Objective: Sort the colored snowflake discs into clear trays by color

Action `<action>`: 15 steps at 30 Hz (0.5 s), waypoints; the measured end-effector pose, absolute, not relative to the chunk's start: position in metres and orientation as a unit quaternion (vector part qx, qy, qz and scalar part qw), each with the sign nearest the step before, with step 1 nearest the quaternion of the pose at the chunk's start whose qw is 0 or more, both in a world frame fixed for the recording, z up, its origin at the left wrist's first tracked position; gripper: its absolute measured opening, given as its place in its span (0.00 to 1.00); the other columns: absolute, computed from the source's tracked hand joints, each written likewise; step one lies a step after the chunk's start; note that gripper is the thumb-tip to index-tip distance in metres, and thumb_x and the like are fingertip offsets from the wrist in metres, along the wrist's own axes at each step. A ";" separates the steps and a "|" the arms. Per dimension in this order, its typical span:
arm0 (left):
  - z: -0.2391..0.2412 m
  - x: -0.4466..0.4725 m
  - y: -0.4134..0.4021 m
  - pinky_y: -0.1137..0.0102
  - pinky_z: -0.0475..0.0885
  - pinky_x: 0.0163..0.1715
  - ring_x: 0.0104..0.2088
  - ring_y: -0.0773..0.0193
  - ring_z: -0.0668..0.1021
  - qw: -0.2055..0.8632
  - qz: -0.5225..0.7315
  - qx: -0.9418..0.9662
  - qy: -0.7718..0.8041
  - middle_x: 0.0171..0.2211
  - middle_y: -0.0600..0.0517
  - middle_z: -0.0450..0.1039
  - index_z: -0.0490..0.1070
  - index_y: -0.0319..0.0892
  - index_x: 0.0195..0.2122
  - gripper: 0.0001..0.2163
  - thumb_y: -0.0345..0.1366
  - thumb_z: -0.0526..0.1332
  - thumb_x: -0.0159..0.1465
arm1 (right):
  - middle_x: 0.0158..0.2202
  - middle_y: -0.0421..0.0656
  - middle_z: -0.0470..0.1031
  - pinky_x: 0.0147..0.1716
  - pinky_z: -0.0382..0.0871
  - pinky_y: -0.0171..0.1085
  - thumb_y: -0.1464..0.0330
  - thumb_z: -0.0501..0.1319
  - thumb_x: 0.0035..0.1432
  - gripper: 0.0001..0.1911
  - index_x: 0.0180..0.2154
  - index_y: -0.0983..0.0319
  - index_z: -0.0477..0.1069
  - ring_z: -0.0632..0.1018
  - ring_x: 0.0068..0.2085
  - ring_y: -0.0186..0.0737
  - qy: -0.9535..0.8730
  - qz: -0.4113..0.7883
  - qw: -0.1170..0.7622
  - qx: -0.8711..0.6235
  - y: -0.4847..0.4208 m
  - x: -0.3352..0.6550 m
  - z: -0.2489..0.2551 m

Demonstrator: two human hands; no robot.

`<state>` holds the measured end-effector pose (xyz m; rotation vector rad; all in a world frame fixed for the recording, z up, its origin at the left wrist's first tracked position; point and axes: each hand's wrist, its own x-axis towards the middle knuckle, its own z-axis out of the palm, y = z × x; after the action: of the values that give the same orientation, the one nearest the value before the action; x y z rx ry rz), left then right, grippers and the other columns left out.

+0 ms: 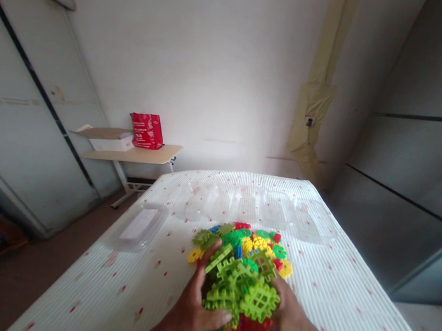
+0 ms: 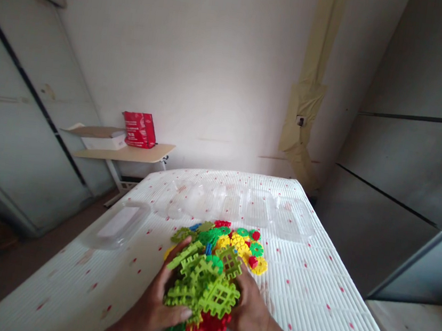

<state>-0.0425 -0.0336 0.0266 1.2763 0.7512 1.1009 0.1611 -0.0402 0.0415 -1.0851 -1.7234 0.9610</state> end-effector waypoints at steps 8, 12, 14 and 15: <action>0.042 -0.054 -0.027 0.58 0.63 0.55 0.58 0.47 0.63 0.568 0.514 0.540 0.347 0.60 0.44 0.59 0.45 0.47 0.63 0.48 0.41 0.71 0.44 | 0.51 0.46 0.69 0.49 0.67 0.44 0.76 0.64 0.43 0.36 0.56 0.59 0.60 0.71 0.50 0.47 -0.665 0.479 0.442 -0.366 -0.033 0.156 0.054; 0.038 -0.061 -0.027 0.58 0.61 0.56 0.58 0.47 0.63 0.550 0.516 0.545 0.366 0.59 0.45 0.60 0.51 0.46 0.62 0.42 0.43 0.68 0.48 | 0.52 0.44 0.68 0.51 0.65 0.43 0.79 0.62 0.41 0.37 0.55 0.58 0.60 0.69 0.52 0.47 -0.669 0.461 0.445 -0.376 -0.028 0.153 0.065; 0.033 -0.064 -0.029 0.59 0.61 0.56 0.59 0.47 0.63 0.557 0.502 0.544 0.376 0.59 0.45 0.61 0.53 0.46 0.61 0.40 0.44 0.68 0.48 | 0.53 0.44 0.67 0.52 0.64 0.43 0.79 0.62 0.41 0.36 0.54 0.58 0.61 0.68 0.53 0.46 -0.685 0.444 0.440 -0.374 -0.025 0.152 0.070; 0.030 -0.066 -0.029 0.60 0.61 0.56 0.59 0.47 0.63 0.561 0.495 0.545 0.379 0.59 0.46 0.61 0.54 0.46 0.61 0.40 0.44 0.68 0.48 | 0.53 0.44 0.67 0.52 0.64 0.42 0.79 0.63 0.41 0.35 0.54 0.58 0.62 0.69 0.52 0.45 -0.694 0.438 0.434 -0.371 -0.024 0.151 0.073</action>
<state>-0.0660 -0.0293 0.0303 1.2840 0.8926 1.1667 0.1511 -0.0238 0.0725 -0.9244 -1.7291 1.0896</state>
